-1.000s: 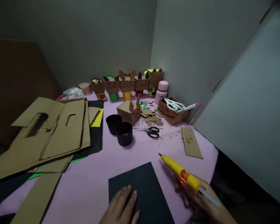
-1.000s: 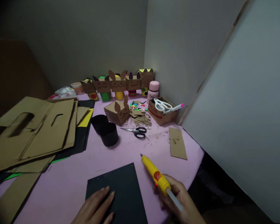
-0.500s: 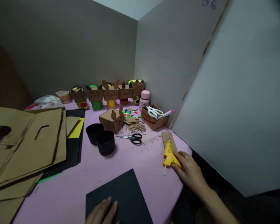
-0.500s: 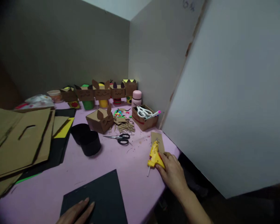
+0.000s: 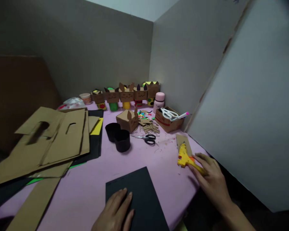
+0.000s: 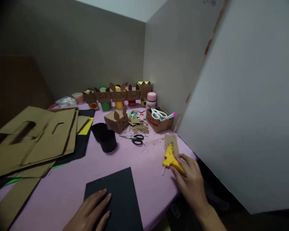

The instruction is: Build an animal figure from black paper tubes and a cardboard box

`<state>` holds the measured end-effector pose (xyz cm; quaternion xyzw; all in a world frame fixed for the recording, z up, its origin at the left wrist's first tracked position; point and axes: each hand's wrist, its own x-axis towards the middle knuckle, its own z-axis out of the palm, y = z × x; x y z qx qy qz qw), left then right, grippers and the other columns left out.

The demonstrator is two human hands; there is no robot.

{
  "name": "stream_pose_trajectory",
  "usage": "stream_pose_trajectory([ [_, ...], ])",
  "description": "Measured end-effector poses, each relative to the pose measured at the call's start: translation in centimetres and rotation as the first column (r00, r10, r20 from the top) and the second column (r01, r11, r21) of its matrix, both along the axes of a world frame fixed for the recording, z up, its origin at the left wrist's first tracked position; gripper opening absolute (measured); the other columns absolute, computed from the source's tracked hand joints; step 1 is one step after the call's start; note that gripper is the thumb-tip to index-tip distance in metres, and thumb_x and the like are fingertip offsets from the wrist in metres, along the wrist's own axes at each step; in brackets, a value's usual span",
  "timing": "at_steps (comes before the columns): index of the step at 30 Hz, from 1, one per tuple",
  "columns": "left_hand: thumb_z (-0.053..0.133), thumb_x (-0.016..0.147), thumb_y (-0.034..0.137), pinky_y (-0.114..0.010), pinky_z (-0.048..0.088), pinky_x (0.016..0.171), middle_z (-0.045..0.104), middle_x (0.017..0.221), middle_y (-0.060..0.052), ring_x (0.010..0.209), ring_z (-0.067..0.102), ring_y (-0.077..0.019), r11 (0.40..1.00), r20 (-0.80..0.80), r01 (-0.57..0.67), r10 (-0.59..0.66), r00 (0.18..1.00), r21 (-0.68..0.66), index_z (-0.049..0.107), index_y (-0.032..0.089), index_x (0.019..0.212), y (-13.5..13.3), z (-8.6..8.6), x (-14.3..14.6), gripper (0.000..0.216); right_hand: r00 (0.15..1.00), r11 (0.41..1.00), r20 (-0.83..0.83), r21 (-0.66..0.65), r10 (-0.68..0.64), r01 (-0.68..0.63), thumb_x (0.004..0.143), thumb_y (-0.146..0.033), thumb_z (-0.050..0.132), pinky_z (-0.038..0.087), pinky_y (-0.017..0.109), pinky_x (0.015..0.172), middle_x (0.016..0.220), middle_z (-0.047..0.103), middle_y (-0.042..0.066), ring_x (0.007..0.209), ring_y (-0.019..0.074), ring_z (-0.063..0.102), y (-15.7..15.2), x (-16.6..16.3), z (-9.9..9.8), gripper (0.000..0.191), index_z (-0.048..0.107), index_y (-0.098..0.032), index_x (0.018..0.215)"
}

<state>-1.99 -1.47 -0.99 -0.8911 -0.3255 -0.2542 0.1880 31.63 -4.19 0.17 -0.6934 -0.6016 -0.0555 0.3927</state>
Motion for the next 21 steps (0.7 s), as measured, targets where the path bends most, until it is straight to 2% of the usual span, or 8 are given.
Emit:
stream_pose_trajectory([
  [1,0.044,0.088,0.029,-0.031,0.061,0.069,0.072,0.101,-0.013,0.089,0.070,-0.0236,1.000,-0.002,-0.011,0.011,1.000,-0.022,0.065,0.013,0.105,-0.2,0.1,0.1,0.032,0.993,0.999,-0.113,0.024,0.040,-0.037,0.084,-0.038,0.055,0.040,0.047,0.095,0.115,0.060,0.015,0.109,0.0294,0.053,-0.5,-1.1,0.1,0.034,0.064,-0.017,0.109],
  [3,0.046,0.086,0.026,-0.033,0.060,0.071,0.071,0.103,-0.014,0.092,0.069,-0.0247,0.997,0.004,-0.035,0.036,0.999,-0.067,0.064,0.013,0.107,-0.5,0.2,0.2,0.031,0.911,0.982,-0.394,-0.084,0.123,-0.169,0.083,-0.040,0.056,0.041,0.044,0.095,0.112,0.064,0.013,0.107,0.0275,0.056,-1.2,-3.8,0.3,0.030,0.066,-0.020,0.103],
  [6,0.048,0.085,0.025,-0.036,0.060,0.073,0.070,0.105,-0.015,0.094,0.068,-0.0259,0.991,0.029,-0.056,0.059,0.998,-0.121,0.063,0.013,0.108,-1.0,0.1,0.3,0.030,0.579,0.827,-0.810,-0.260,0.095,-0.499,0.079,-0.046,0.060,0.050,0.038,0.078,0.102,0.067,0.013,0.089,0.0234,0.063,-1.6,-7.8,0.4,0.042,0.061,-0.017,0.109],
  [7,0.049,0.085,0.024,-0.036,0.060,0.073,0.070,0.105,-0.016,0.094,0.068,-0.0262,0.989,0.041,-0.062,0.068,0.997,-0.137,0.064,0.013,0.107,-1.1,0.2,0.3,0.029,0.473,0.783,-0.880,-0.262,0.046,-0.565,0.075,-0.049,0.063,0.051,0.034,0.068,0.102,0.066,0.013,0.080,0.0210,0.064,-1.6,-8.9,0.5,0.048,0.059,-0.016,0.110],
  [9,0.050,0.085,0.022,-0.036,0.060,0.073,0.069,0.103,-0.016,0.094,0.068,-0.0260,0.982,0.068,-0.071,0.085,0.994,-0.176,0.065,0.013,0.104,-1.5,0.4,0.4,0.026,0.345,0.747,-0.938,-0.252,-0.032,-0.615,0.070,-0.052,0.067,0.047,0.026,0.050,0.102,0.063,0.012,0.066,0.0155,0.062,-1.5,-10.2,0.6,0.058,0.054,-0.015,0.112],
  [13,0.053,0.083,0.018,-0.034,0.060,0.073,0.068,0.097,-0.015,0.089,0.067,-0.0236,0.956,0.113,-0.072,0.108,0.988,-0.286,0.065,0.012,0.102,-2.0,0.8,0.6,0.023,0.273,0.763,-0.955,-0.261,-0.116,-0.591,0.065,-0.053,0.071,0.034,0.017,0.036,0.097,0.061,0.008,0.048,0.0063,0.055,-1.3,-10.9,0.9,0.065,0.048,-0.015,0.113],
  [16,0.053,0.083,0.017,-0.035,0.059,0.074,0.068,0.098,-0.014,0.090,0.066,-0.0236,0.937,0.131,-0.063,0.114,0.985,-0.344,0.065,0.013,0.103,-2.1,1.0,0.7,0.023,0.254,0.758,-0.956,-0.271,-0.143,-0.593,0.063,-0.052,0.074,0.029,0.015,0.034,0.077,0.059,-0.001,0.040,0.0028,0.046,-1.2,-11.0,0.8,0.065,0.049,-0.015,0.111],
  [21,0.050,0.084,0.015,-0.034,0.058,0.074,0.068,0.099,-0.012,0.091,0.065,-0.0221,0.925,0.220,0.019,0.071,0.973,-0.380,0.065,0.017,0.104,-2.5,1.2,0.5,0.025,0.249,0.645,-0.967,-0.225,-0.055,-0.730,0.062,-0.054,0.074,0.025,0.015,0.036,0.052,0.050,-0.006,0.038,0.0019,0.038,-1.0,-12.1,0.5,0.047,0.060,-0.012,0.077],
])
